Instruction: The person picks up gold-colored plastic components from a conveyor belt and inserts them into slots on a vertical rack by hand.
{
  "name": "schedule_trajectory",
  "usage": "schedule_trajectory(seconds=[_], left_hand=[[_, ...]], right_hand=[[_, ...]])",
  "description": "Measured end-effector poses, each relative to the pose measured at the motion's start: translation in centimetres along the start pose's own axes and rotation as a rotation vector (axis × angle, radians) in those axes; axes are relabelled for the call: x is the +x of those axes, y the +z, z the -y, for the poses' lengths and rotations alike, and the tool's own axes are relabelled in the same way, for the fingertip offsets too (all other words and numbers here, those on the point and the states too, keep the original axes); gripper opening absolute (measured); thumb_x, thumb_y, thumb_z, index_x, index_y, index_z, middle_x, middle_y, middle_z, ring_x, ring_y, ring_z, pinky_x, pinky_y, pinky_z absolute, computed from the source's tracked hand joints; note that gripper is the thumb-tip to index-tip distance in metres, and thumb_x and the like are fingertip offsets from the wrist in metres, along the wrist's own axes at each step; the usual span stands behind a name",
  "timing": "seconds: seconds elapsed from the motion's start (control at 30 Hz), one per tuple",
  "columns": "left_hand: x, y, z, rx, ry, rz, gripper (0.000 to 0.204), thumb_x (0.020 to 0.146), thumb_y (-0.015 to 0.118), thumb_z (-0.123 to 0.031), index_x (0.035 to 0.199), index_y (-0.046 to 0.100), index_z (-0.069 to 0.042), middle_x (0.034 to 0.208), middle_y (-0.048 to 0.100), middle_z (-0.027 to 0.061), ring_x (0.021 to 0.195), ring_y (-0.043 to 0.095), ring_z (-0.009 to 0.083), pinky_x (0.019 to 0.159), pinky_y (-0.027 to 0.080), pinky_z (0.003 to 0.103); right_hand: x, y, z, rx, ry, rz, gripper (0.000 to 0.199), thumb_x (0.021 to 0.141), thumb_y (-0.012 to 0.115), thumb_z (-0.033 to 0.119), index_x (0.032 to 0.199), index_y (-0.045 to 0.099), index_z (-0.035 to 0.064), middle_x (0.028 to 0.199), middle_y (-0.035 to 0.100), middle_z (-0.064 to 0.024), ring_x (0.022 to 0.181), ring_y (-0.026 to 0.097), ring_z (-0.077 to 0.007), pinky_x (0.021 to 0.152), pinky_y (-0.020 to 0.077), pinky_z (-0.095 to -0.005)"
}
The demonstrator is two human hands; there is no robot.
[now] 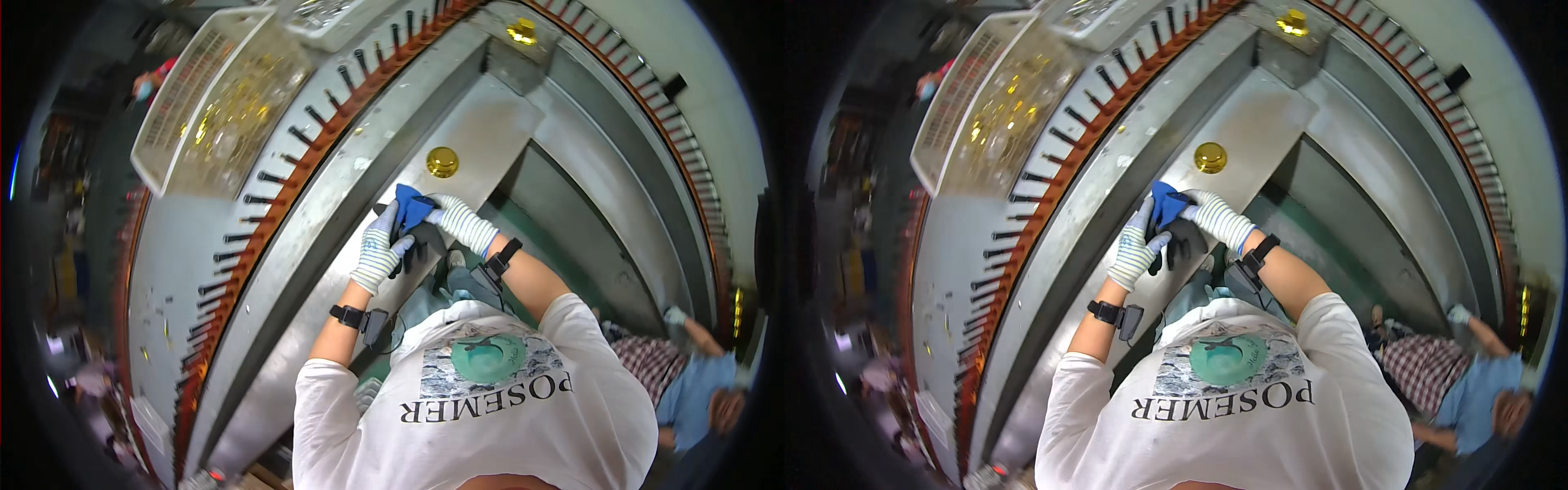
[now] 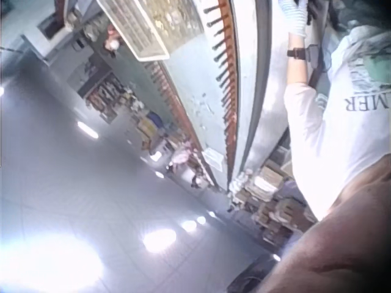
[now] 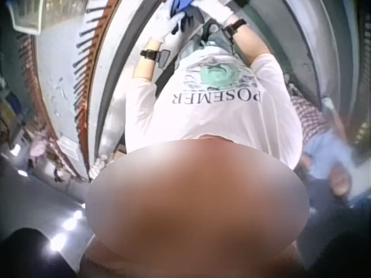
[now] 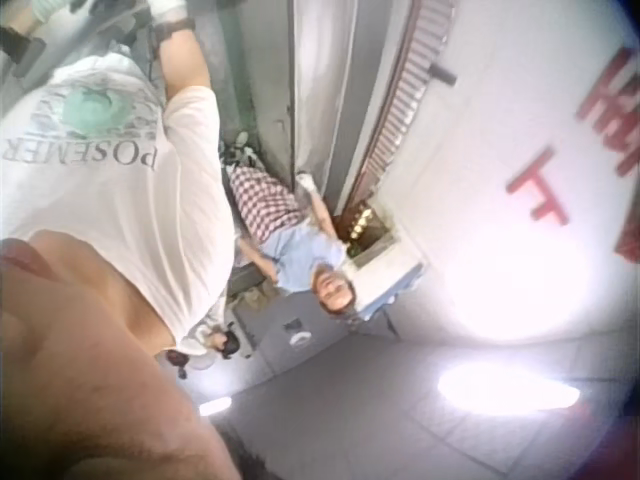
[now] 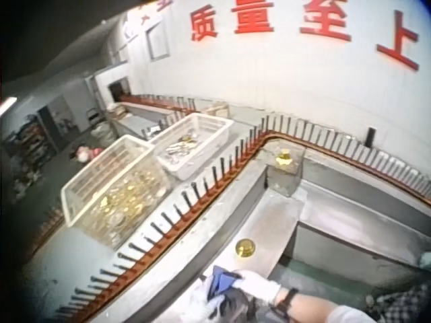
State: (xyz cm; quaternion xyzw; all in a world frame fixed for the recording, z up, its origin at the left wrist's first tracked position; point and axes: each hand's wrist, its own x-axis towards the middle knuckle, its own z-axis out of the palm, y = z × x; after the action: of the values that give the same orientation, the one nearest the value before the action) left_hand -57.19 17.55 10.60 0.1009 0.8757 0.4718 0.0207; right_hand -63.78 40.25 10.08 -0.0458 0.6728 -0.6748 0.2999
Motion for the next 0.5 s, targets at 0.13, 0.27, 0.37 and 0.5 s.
schedule_trajectory(seconds=[0.13,0.27,0.37,0.5], left_hand=[[-3.6,-1.1,3.4,0.055,-0.274,-0.081,0.064,0.098,0.069,-0.006,0.159,0.049,-0.009,0.140,0.068,0.0234,0.131,0.066,0.0357,0.110,0.052,0.041],[-5.4,-2.1,5.4,0.184,-0.365,-0.300,0.043,0.102,0.055,0.003,0.141,0.066,-0.010,0.114,0.079,0.0162,0.100,0.077,0.0254,0.093,0.059,0.035],[-7.4,-1.3,7.4,0.198,-0.347,-0.310,0.036,0.101,0.064,-0.005,0.136,0.070,-0.008,0.113,0.079,0.0150,0.098,0.076,0.0255,0.093,0.059,0.035],[-5.5,3.3,4.1,-0.338,-0.592,-0.007,0.074,0.100,0.076,-0.046,0.154,0.053,-0.002,0.129,0.074,0.0195,0.117,0.071,0.0292,0.105,0.055,0.038]], right_hand=[[0.8,0.0,-3.2,0.184,0.167,0.020,0.042,0.101,0.068,0.012,0.141,0.063,-0.0018,0.124,0.073,-0.0114,0.112,0.068,-0.0219,0.104,0.0537,-0.0352],[1.5,-2.4,-6.2,0.622,0.251,-0.058,0.043,0.101,0.067,0.011,0.142,0.058,0.0032,0.126,0.069,-0.0124,0.113,0.069,-0.0248,0.105,0.0544,-0.0429],[3.0,-2.6,-8.1,0.641,0.328,-0.037,0.039,0.100,0.065,0.007,0.138,0.057,0.0073,0.123,0.068,-0.0110,0.112,0.068,-0.0277,0.108,0.0534,-0.0489],[3.1,-2.3,-7.6,0.584,0.315,0.041,0.043,0.096,0.061,0.000,0.138,0.057,0.0075,0.130,0.066,-0.0120,0.118,0.065,-0.0289,0.113,0.0505,-0.0505]])
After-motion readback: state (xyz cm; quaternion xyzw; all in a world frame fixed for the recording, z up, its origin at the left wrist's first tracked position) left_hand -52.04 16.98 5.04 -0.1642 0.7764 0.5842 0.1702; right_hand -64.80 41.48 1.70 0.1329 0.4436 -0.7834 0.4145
